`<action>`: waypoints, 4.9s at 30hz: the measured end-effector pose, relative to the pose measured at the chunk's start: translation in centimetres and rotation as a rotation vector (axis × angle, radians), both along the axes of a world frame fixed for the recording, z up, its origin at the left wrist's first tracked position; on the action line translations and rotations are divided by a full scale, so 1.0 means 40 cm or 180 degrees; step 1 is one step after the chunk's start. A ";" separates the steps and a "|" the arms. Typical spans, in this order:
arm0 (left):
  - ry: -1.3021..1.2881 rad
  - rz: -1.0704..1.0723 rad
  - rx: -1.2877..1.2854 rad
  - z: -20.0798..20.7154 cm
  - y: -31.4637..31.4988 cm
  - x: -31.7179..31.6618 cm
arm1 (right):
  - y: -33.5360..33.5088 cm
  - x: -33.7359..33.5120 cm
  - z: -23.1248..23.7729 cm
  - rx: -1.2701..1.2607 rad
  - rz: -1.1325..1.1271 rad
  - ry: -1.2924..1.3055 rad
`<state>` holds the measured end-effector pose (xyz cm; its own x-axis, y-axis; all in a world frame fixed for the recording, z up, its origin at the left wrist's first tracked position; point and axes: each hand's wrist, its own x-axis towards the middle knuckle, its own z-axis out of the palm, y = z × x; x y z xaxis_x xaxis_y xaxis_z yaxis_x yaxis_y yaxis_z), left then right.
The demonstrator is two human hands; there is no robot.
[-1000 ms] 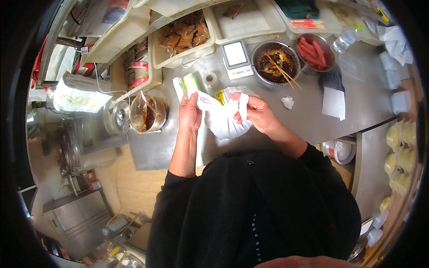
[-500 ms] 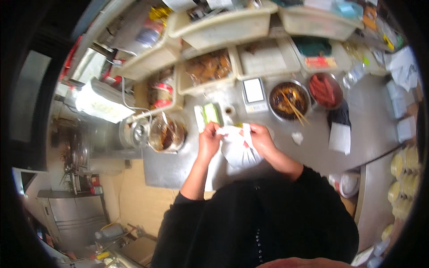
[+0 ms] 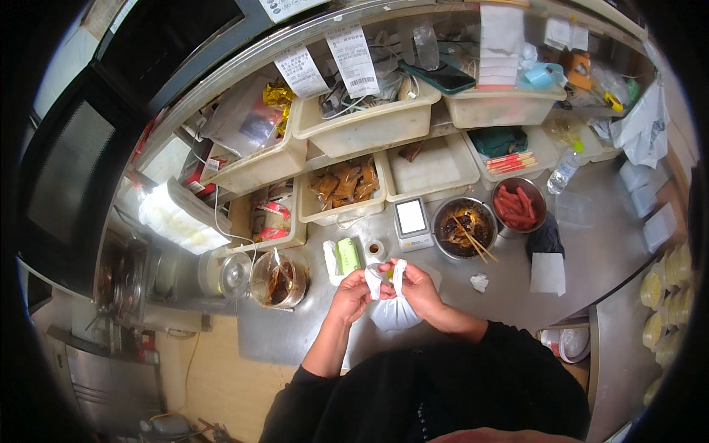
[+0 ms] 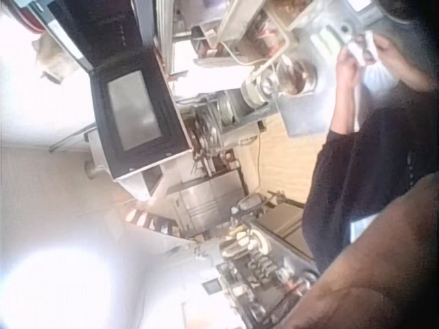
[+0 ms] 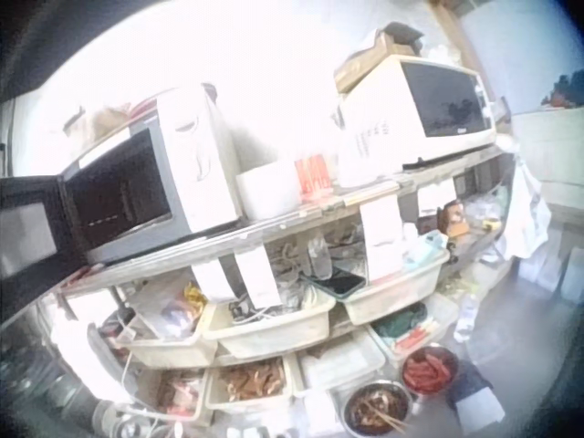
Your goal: The person assembles a noodle salad by layering noodles, shredded cucumber, shredded carrots, and bean sprouts into a clear plastic container. They then place the container into a white plastic bag, add a receipt and chopsticks, and tie the bag closed.
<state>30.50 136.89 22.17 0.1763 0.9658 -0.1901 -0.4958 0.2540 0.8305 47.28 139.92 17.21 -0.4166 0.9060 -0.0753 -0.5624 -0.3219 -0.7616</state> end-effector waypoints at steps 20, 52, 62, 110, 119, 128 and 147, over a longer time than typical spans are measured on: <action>0.1151 -0.0259 0.0500 0.019 -0.004 0.079 | 0.002 0.018 -0.024 0.1425 -0.0064 -0.1089; 0.2045 0.1878 -0.1107 -0.225 0.187 0.025 | -0.048 0.212 -0.020 0.4162 0.0874 -0.2669; 0.2887 0.0304 0.0315 -0.090 0.095 -0.090 | 0.075 0.303 0.462 0.3496 0.0255 0.0415; 0.1969 0.1238 -0.0067 -0.109 -0.194 -0.139 | 0.486 -0.038 0.410 0.3421 -0.1991 -0.1352; 0.2163 0.0875 -0.0203 -0.108 -0.163 -0.078 | 0.410 0.035 -0.163 0.2937 -0.0924 -0.2452; 0.2078 0.0810 -0.0338 -0.101 -0.154 -0.065 | 0.380 0.040 -0.184 0.2460 -0.0641 -0.2377; 0.2084 0.0498 -0.0182 -0.068 -0.126 -0.006 | 0.277 0.128 0.170 0.1914 -0.0390 -0.1141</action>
